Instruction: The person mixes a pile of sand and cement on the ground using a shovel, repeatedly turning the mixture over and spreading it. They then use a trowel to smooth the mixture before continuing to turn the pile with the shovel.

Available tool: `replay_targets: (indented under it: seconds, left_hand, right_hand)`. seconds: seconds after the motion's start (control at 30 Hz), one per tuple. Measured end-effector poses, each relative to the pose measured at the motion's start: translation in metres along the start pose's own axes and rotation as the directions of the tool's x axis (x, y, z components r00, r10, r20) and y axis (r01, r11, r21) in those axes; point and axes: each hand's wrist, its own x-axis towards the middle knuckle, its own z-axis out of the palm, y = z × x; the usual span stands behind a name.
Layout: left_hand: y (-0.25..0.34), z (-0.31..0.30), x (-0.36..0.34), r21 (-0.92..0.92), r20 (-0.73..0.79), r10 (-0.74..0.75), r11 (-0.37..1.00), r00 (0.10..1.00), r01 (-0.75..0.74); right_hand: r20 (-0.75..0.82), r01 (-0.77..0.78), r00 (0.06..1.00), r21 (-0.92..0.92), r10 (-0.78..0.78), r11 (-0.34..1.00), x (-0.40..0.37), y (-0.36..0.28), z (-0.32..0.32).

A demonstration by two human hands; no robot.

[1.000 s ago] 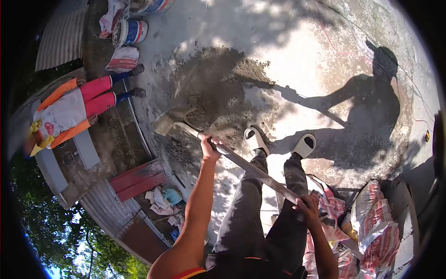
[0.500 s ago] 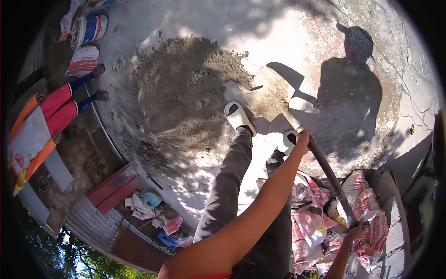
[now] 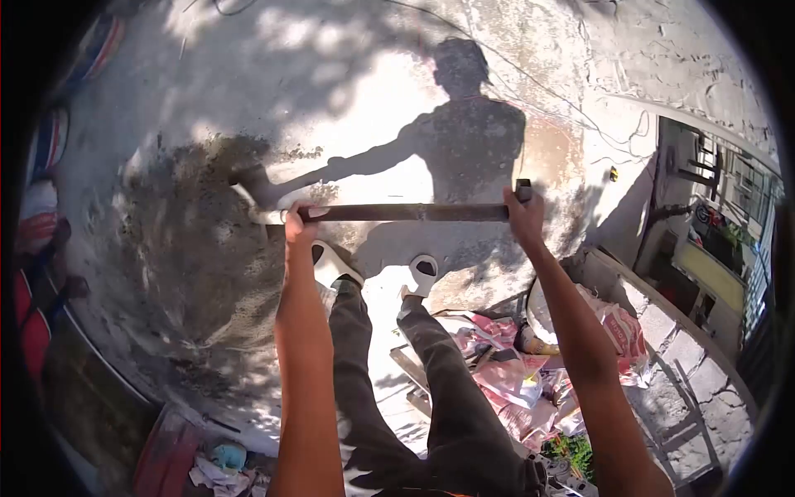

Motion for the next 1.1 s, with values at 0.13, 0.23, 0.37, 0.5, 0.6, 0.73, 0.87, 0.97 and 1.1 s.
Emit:
replay_targets:
  seconds: [0.13, 0.23, 0.37, 0.5, 0.6, 0.73, 0.87, 0.97, 1.1]
  left_hand:
    - [0.035, -0.019, -0.005, -0.093, -0.051, 0.036, 0.995, 0.998, -0.041]
    - [0.064, 0.003, -0.081, -0.278, 0.059, 0.137, 0.954, 0.989, -0.115]
    - [0.102, -0.023, -0.178, -0.374, 0.16, 0.216, 0.916, 0.963, -0.143]
    - [0.098, -0.04, -0.232, 0.51, -0.33, 0.684, 0.709, 0.65, -0.487]
    - [0.108, -0.037, -0.277, 0.006, -0.1, 0.402, 0.915, 0.91, -0.404]
    - [0.076, 0.017, -0.279, -0.128, 0.001, 0.421, 0.899, 0.907, -0.418]
    - [0.02, 0.061, -0.186, -0.196, -0.227, 0.188, 0.952, 0.956, -0.234]
    - [-0.058, 0.095, -0.106, -0.045, -0.288, 0.063, 0.996, 0.955, -0.08]
    - [-0.156, 0.171, -0.024, -0.288, -0.197, -0.206, 0.947, 0.959, 0.144]
  right_hand:
    - [-0.074, 0.174, 0.983, 0.082, -0.168, 0.981, 0.01, -0.017, -0.017]
    - [-0.098, 0.3, 0.953, 0.202, -0.286, 0.932, -0.017, -0.028, -0.038]
    - [0.007, 0.644, 0.711, 0.393, -0.703, 0.656, -0.115, -0.018, -0.06]
    - [0.123, 0.875, 0.295, 0.364, -0.948, 0.319, -0.204, 0.021, -0.051]
    - [0.279, 0.788, 0.399, 0.382, -0.873, 0.482, -0.224, 0.054, -0.069]
    - [0.406, 0.552, 0.629, 0.367, -0.663, 0.749, -0.19, 0.088, -0.1]
    - [0.161, 0.102, 0.965, 0.496, -0.206, 0.863, -0.171, 0.11, -0.085]
    - [0.025, -0.173, 0.98, 0.597, 0.198, 0.783, -0.148, 0.13, -0.107]
    - [-0.258, -0.419, 0.824, 0.321, 0.504, 0.85, -0.092, 0.191, -0.18]
